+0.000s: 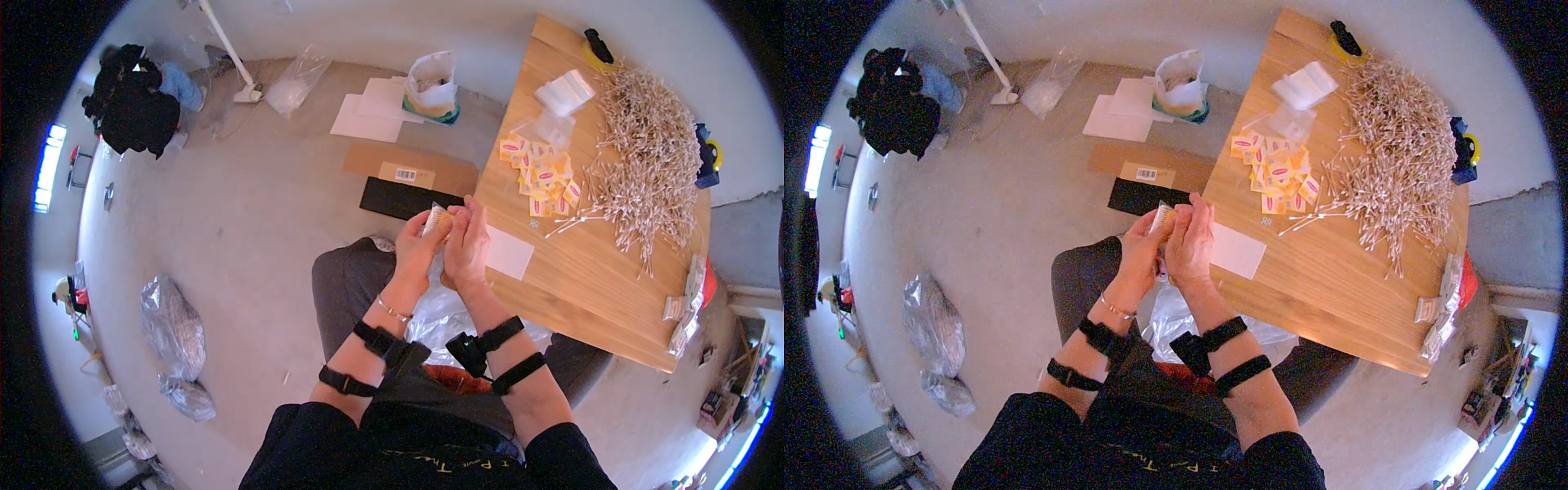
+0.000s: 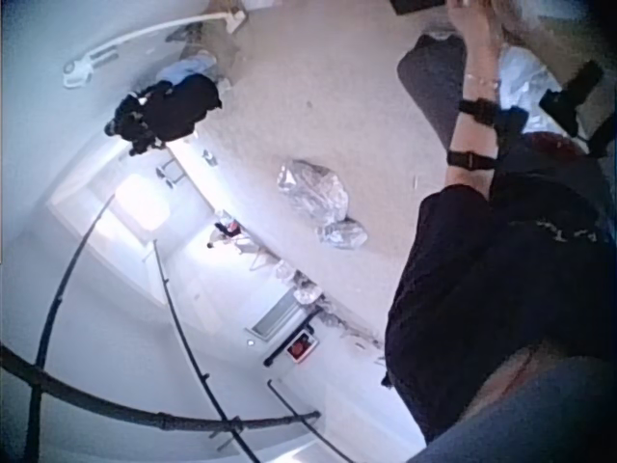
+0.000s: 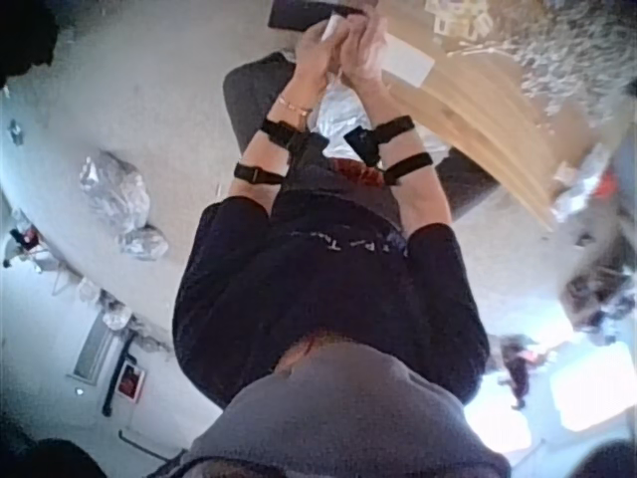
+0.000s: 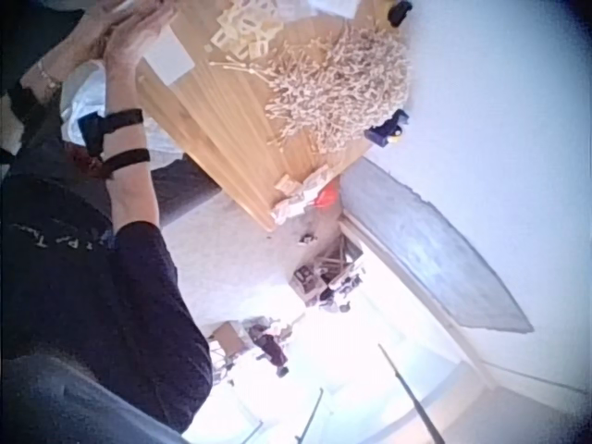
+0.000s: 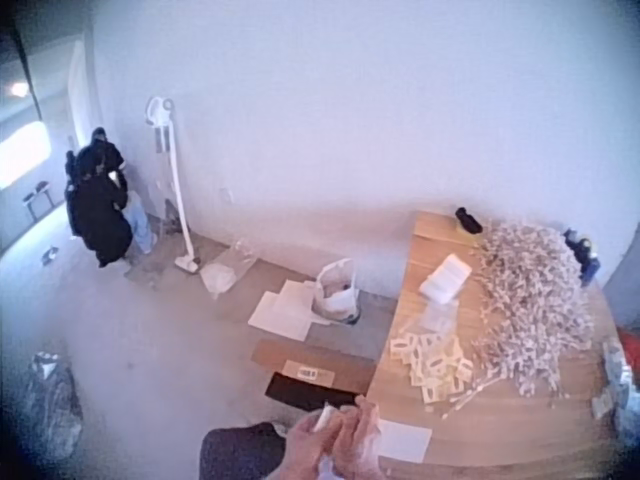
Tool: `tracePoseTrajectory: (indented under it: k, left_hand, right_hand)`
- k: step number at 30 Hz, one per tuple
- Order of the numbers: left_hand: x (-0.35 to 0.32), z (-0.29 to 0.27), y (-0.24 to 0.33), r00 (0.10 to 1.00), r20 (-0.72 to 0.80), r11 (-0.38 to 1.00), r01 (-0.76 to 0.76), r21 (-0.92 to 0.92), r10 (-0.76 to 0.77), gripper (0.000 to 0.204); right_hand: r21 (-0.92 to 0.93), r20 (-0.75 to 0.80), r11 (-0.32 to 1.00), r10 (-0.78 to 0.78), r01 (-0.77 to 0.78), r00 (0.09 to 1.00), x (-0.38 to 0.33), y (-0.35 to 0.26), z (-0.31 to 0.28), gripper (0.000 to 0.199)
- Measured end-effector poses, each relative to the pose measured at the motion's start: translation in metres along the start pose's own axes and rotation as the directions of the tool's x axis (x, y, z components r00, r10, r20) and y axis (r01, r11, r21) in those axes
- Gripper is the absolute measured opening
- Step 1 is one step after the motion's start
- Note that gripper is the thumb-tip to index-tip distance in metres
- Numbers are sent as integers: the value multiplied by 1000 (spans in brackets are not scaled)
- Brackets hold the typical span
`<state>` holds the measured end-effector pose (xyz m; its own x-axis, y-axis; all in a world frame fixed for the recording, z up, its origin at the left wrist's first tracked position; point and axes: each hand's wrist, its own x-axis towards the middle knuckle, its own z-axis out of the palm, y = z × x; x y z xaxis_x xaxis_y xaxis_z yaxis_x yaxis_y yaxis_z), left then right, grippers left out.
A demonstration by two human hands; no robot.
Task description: The person is packaging a bundle of cotton swabs into a small plastic bag on a wooden table.
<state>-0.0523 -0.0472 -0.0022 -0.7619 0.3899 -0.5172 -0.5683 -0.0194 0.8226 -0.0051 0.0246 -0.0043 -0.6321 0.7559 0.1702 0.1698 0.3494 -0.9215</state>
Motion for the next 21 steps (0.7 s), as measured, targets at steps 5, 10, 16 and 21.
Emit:
tracePoseTrajectory:
  k: [5,10,16,21]
  left_hand:
    - [-9,-20,-17,984,-42,985,172,15,-171,17]
    - [-19,6,-20,994,-57,982,83,-172,-94,15]
    - [-12,-5,-13,996,11,989,83,126,-85,18]
    - [2,-7,-4,1000,-2,985,-22,-171,22,22]
  right_hand:
    - [4,-30,1000,-6,7,1000,-1,-6,-1,30]
    - [57,-44,997,61,-58,997,0,-4,1,29]
    - [18,-75,999,35,-34,997,1,2,3,27]
    - [13,-39,999,39,-39,998,1,-4,1,25]
